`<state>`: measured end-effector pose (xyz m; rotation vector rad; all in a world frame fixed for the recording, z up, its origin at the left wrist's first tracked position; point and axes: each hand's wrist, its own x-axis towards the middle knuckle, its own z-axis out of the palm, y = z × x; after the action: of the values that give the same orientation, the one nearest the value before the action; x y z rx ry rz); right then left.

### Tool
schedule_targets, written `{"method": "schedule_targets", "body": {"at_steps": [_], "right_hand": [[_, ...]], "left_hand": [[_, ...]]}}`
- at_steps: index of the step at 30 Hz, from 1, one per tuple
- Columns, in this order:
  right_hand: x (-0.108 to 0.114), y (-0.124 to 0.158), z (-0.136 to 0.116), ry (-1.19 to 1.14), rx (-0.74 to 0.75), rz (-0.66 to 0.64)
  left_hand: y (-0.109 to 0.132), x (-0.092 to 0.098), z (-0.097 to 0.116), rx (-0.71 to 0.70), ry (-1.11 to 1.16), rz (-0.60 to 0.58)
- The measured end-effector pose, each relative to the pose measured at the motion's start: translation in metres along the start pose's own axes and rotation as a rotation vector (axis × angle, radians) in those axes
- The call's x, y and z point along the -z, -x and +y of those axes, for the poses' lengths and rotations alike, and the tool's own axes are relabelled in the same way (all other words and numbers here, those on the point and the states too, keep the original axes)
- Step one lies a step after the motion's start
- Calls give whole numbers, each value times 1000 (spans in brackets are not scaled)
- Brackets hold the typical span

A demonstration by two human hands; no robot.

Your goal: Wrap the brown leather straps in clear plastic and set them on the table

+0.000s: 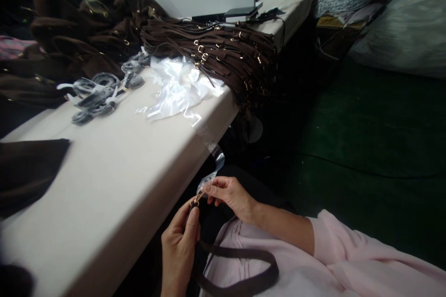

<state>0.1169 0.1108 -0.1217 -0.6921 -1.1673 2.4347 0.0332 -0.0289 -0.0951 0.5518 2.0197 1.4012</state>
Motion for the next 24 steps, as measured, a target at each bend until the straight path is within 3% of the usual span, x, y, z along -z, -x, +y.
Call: {"method": "schedule_targets", "body": {"at_steps": [11,18,24], "right_hand": [[3,0,5,187,40,-109],[8,0,7,184,-73,-221],[2,5,8,182,-54,-228]], "left_hand": [[-1,0,-6,-131,-140,-111],[-1,-1,-1,43,161,-179],[-9,0,7,59,213,-220]]}}
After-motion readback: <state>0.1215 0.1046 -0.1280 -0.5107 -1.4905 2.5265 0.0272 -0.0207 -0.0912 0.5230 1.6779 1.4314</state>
